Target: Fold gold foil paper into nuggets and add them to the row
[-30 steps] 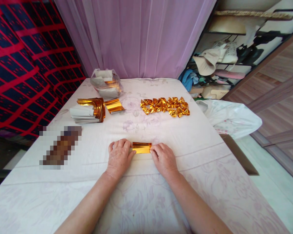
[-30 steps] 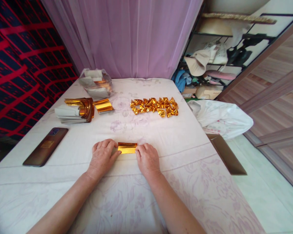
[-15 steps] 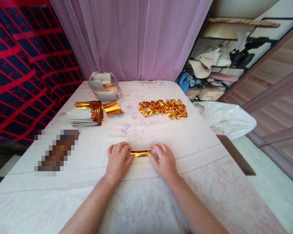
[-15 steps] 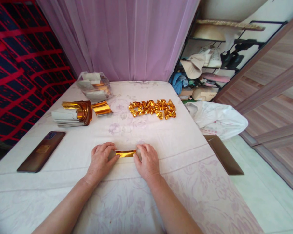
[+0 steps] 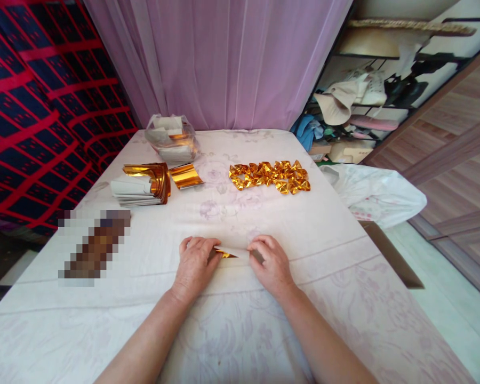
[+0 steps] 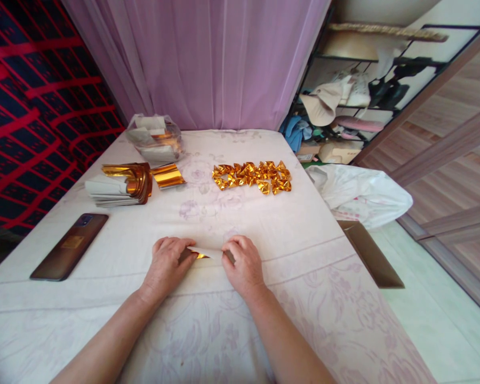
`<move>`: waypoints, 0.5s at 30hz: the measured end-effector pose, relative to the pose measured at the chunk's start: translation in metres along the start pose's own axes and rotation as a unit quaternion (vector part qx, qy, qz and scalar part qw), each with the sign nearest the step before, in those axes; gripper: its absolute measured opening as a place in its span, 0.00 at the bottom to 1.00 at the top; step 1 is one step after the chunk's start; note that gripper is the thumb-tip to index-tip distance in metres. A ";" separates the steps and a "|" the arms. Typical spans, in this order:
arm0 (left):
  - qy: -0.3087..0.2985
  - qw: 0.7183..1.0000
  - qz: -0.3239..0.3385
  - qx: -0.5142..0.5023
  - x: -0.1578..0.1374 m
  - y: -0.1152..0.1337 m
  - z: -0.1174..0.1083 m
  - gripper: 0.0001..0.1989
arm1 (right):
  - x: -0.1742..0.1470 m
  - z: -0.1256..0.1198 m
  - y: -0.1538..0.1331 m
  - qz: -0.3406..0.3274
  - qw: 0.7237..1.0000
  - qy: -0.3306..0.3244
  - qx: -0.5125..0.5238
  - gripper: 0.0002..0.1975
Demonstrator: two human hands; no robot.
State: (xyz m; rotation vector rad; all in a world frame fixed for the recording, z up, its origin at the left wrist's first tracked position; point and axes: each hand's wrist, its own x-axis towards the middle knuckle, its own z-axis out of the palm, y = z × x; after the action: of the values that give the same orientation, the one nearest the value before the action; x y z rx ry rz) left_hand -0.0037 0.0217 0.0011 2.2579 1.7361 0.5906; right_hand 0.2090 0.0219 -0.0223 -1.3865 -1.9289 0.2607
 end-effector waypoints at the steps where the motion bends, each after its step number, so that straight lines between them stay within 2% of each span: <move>1: 0.003 1.000 0.002 -0.004 0.000 -0.001 0.000 0.11 | 0.000 0.000 0.000 -0.004 1.000 -0.001 0.010 0.09; 6: 0.000 0.999 0.006 -0.040 -0.001 -0.003 -0.002 0.09 | 0.004 -0.005 -0.002 -0.037 0.999 -0.001 0.026 0.09; 9: 0.010 0.995 0.029 -0.090 -0.001 -0.004 -0.004 0.08 | 0.006 -0.009 -0.004 -0.067 0.996 -0.002 0.050 0.09; 12: 0.009 0.988 0.060 -0.140 -0.002 -0.005 -0.003 0.08 | 0.006 -0.011 -0.006 -0.090 0.994 0.013 0.063 0.10; 15: 0.019 0.983 0.061 -0.170 -0.004 -0.005 -0.002 0.08 | 0.004 -0.012 -0.007 -0.089 0.994 0.033 0.046 0.09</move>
State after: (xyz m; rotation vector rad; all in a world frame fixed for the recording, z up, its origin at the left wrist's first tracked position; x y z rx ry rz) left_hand -0.0099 0.0193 0.0000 2.1304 1.3921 0.8854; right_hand 0.2109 0.0197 -0.0082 -1.1416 -1.9467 0.2119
